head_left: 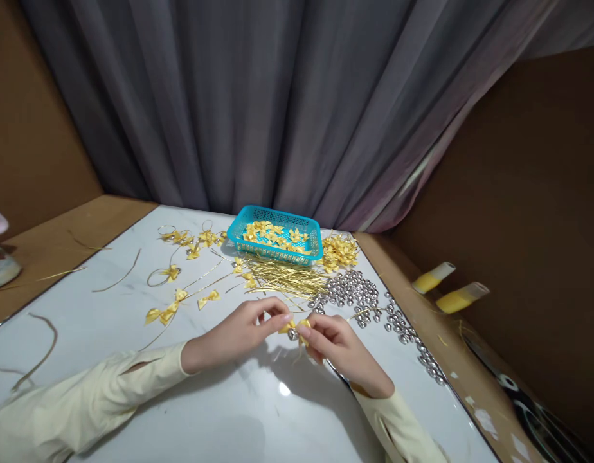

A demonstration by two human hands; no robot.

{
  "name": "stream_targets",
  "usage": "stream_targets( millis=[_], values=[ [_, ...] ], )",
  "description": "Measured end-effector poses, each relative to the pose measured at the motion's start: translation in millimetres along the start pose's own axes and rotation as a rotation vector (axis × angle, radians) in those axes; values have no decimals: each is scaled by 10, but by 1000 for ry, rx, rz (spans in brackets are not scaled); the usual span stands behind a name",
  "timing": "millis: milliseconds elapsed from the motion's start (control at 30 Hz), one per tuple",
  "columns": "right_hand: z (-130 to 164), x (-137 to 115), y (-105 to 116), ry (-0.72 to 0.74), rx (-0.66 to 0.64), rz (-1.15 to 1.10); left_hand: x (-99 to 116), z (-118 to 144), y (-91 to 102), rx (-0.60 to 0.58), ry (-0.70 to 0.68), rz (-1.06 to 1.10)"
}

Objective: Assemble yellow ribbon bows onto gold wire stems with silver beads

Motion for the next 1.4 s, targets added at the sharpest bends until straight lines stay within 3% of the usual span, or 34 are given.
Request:
stream_targets(
  millis=[133,233,333,533,700,767,967,1100,1300,1400],
  values=[
    [-15,14,13,63,118,97,54,62,26,235,-228,-331],
    [-19,16,-4,127,177,177,121,151,-34,255,-483,-618],
    [-16,10,-37,176,193,205,120,198,-83,253,-567,-739],
    [-16,39,-91,274,274,326,-2,162,-101,244,-388,-539],
    [-26,78,-134,358,266,629,-89,94,-132,91,-13,6],
    [-26,78,-144,387,257,735,-90,71,-144,46,79,219],
    [-8,50,-206,490,203,880,-163,19,-156,122,186,421],
    [1,63,-197,463,174,726,-262,3,-179,156,221,441],
    [-87,128,5,165,395,308,-284,-13,-167,177,222,447],
    [-155,192,3,8,276,160,-277,-15,-161,175,214,413]
  ],
)
Point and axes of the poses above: each hand's wrist, its own z-axis away from the middle knuckle, its own y-axis out of the back of the hand, x = y × z, the point moved 3 cm from there along -z, towards the middle knuckle, and after that the axes turned 6 degrees about -y, right-handed, at the moved point
